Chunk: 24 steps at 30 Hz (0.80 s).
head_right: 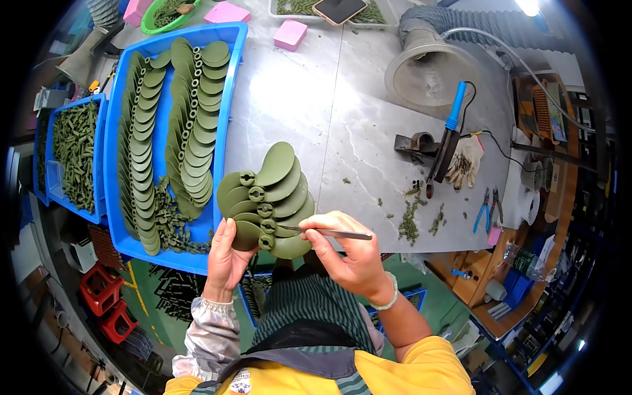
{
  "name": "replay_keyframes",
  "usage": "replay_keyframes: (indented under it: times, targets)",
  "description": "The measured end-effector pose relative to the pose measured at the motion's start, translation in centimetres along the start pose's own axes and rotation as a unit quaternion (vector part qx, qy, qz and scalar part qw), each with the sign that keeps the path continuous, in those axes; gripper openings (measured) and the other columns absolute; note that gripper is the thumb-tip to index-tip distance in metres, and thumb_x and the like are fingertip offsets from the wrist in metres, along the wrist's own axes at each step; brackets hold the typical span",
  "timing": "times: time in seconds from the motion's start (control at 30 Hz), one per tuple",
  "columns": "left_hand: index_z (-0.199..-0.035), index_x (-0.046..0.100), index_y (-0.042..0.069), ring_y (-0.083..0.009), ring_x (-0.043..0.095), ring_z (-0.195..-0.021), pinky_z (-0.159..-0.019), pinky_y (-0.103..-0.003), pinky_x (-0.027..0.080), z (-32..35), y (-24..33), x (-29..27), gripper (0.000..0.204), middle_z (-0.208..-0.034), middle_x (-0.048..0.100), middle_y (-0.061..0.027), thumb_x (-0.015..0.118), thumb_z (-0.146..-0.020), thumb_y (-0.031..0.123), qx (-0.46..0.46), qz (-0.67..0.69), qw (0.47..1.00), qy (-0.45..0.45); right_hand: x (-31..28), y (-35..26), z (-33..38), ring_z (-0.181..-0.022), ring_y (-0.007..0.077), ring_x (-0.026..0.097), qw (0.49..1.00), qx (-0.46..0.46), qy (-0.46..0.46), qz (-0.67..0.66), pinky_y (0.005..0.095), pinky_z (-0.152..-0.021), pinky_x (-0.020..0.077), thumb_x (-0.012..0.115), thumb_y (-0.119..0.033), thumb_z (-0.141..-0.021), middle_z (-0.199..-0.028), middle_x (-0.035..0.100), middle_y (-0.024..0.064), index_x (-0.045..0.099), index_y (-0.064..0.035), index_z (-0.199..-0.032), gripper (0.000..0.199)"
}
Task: The person assembles green plastic components by inserting them into one another and using a small tool to secure or trim them, then organizes the finished assemblies in stacks on the workbench.
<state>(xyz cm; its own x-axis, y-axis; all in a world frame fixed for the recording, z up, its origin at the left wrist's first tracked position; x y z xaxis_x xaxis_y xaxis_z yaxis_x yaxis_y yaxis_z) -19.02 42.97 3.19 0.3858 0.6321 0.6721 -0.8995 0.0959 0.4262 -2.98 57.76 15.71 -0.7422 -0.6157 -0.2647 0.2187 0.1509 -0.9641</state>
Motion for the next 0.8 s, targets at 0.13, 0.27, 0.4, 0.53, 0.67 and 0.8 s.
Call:
replay_keyframes:
  times: [0.13,0.27,0.4,0.53,0.67,0.8]
  targets:
    - [-0.145,0.049,0.006,-0.0251,0.064,-0.121,-0.100,-0.044,0.056,0.2,-0.1,-0.1,0.039,-0.138,0.061,-0.0116,0.048,-0.110,0.022,0.019,-0.011,1.000,-0.006,0.7,-1.2,-0.5,-0.073,0.0280,0.065,0.993,-0.081,-0.016,0.084,0.0353,-0.069,0.0520,0.071,0.006,-0.087,-0.088,0.070,0.0125,0.068,0.0004,-0.105,0.019]
    - [-0.145,0.050,0.005,-0.0245,0.065,-0.120,-0.099,-0.042,0.057,0.6,0.1,0.0,0.038,-0.137,0.062,-0.0112,0.048,-0.110,0.021,0.040,-0.031,0.999,-0.005,1.4,-1.4,-0.6,-0.073,0.0284,0.066,0.989,-0.101,-0.027,0.106,0.0357,-0.068,0.0528,0.071,0.006,-0.087,-0.088,0.070,0.0122,0.068,0.0006,-0.105,0.020]
    - [-0.145,0.049,0.008,-0.0249,0.064,-0.121,-0.099,-0.043,0.057,0.7,-0.1,0.1,0.039,-0.138,0.062,-0.0104,0.049,-0.110,0.024,0.044,-0.062,0.997,-0.014,2.6,-2.2,-0.1,-0.074,0.0293,0.066,0.984,-0.140,-0.052,0.097,0.0359,-0.067,0.0539,0.072,0.007,-0.085,-0.089,0.070,0.0127,0.068,0.0010,-0.105,0.020]
    - [-0.145,0.049,0.008,-0.0243,0.064,-0.122,-0.099,-0.043,0.056,0.9,-0.3,-0.5,0.039,-0.138,0.062,-0.0096,0.049,-0.110,0.024,0.043,-0.052,0.998,-0.010,2.5,-1.8,0.3,-0.075,0.0296,0.067,0.988,-0.124,-0.028,0.086,0.0361,-0.068,0.0543,0.072,0.007,-0.085,-0.091,0.071,0.0130,0.068,0.0015,-0.104,0.020]
    - [-0.146,0.048,0.008,-0.0244,0.063,-0.123,-0.099,-0.043,0.056,1.3,-0.2,-0.3,0.039,-0.139,0.061,-0.0092,0.048,-0.110,0.025,0.050,-0.036,0.998,-0.018,2.4,-2.2,0.6,-0.076,0.0304,0.067,0.988,-0.130,-0.034,0.070,0.0367,-0.070,0.0544,0.070,0.007,-0.086,-0.091,0.071,0.0130,0.068,0.0021,-0.105,0.019]
    - [-0.145,0.049,0.007,-0.0261,0.064,-0.122,-0.101,-0.046,0.055,1.3,-0.1,-0.7,0.039,-0.138,0.062,-0.0110,0.049,-0.109,0.023,0.045,-0.004,0.999,0.002,2.1,-0.9,1.0,-0.081,0.0241,0.069,0.995,-0.067,-0.045,-0.052,0.0338,-0.076,0.0563,0.064,0.005,-0.094,-0.097,0.072,0.0148,0.069,0.0035,-0.108,0.014]
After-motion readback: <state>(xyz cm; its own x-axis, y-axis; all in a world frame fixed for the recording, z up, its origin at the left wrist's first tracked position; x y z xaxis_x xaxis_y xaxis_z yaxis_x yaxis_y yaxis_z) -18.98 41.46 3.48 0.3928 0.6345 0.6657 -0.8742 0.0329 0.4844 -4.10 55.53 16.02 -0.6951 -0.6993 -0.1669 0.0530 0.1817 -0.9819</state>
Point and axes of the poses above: each hand's wrist, its own z-axis away from the middle knuckle, its own x-axis out of the palm, y = z × x, the point moved 7 cm from there along -z, towards the middle knuckle
